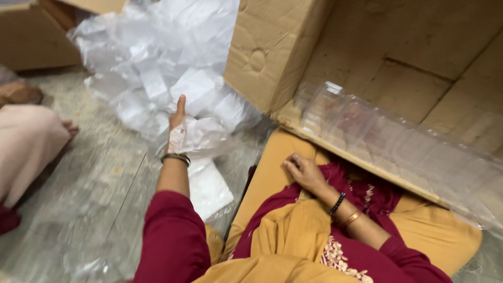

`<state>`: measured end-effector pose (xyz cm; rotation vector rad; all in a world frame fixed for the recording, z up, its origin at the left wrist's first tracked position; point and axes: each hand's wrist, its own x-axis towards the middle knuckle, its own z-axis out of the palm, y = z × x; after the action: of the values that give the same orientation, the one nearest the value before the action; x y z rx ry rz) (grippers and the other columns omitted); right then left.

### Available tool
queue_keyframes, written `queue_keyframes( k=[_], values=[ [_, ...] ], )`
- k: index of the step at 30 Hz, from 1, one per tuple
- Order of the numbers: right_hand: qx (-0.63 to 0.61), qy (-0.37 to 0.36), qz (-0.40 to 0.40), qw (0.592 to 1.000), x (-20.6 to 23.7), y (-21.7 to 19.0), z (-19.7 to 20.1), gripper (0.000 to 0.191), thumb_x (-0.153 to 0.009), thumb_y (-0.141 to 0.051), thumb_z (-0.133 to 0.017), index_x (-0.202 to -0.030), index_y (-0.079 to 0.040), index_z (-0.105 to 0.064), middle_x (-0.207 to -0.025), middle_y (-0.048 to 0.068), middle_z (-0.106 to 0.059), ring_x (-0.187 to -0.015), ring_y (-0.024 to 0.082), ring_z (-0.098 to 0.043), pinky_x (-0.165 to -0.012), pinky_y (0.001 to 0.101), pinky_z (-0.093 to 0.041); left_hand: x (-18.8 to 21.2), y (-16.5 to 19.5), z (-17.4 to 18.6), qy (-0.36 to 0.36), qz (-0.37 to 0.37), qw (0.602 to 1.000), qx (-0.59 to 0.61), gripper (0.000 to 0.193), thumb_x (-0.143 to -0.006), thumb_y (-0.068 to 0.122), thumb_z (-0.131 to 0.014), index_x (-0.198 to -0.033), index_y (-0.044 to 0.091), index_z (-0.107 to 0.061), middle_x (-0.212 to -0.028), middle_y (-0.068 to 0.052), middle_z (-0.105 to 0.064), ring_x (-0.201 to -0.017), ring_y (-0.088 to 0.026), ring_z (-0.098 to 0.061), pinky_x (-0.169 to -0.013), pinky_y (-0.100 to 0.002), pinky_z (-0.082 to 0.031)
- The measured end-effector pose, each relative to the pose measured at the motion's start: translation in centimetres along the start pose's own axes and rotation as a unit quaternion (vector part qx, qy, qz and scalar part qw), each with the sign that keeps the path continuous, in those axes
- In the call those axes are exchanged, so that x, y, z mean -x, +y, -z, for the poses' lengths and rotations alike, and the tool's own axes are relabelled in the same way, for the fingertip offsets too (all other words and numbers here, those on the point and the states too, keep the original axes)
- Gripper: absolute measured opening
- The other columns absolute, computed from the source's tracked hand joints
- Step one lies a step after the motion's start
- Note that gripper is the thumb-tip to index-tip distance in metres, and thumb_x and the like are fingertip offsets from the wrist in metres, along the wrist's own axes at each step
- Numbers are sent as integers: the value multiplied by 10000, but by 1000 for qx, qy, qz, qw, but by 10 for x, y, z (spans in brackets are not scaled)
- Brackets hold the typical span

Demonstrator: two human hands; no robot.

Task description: The person sits on the floor and packs clear plastic containers for storage. They wrap containers in thin plastic bags one at a time and place the wrapped containers into a large cardboard box, arranging them in rows.

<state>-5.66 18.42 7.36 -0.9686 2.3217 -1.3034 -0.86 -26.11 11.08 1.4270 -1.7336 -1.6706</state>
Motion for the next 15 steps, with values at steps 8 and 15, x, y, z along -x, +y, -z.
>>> queue_keyframes(
  k=[8, 15],
  values=[
    [10, 5, -62, 998, 11, -18, 41, 220, -951, -248, -674, -1017, -43, -720, -740, 118, -693, -650, 196, -629, -616, 336, -512, 56, 47, -31, 202, -462, 828, -245, 277, -980, 225, -746, -1157, 12, -747, -950, -221, -740, -850, -407, -708, -742, -479, -549],
    [122, 174, 28, 977, 58, -8, 197, 358, -950, -252, -709, -1191, 11, -686, -1048, 157, -754, -930, 252, -739, -811, 360, -575, 219, -16, -109, -259, -388, 872, -152, 219, -1016, 201, -623, -1141, 57, -731, -723, -105, -745, -638, -157, -712, -598, -326, -545]
  ],
)
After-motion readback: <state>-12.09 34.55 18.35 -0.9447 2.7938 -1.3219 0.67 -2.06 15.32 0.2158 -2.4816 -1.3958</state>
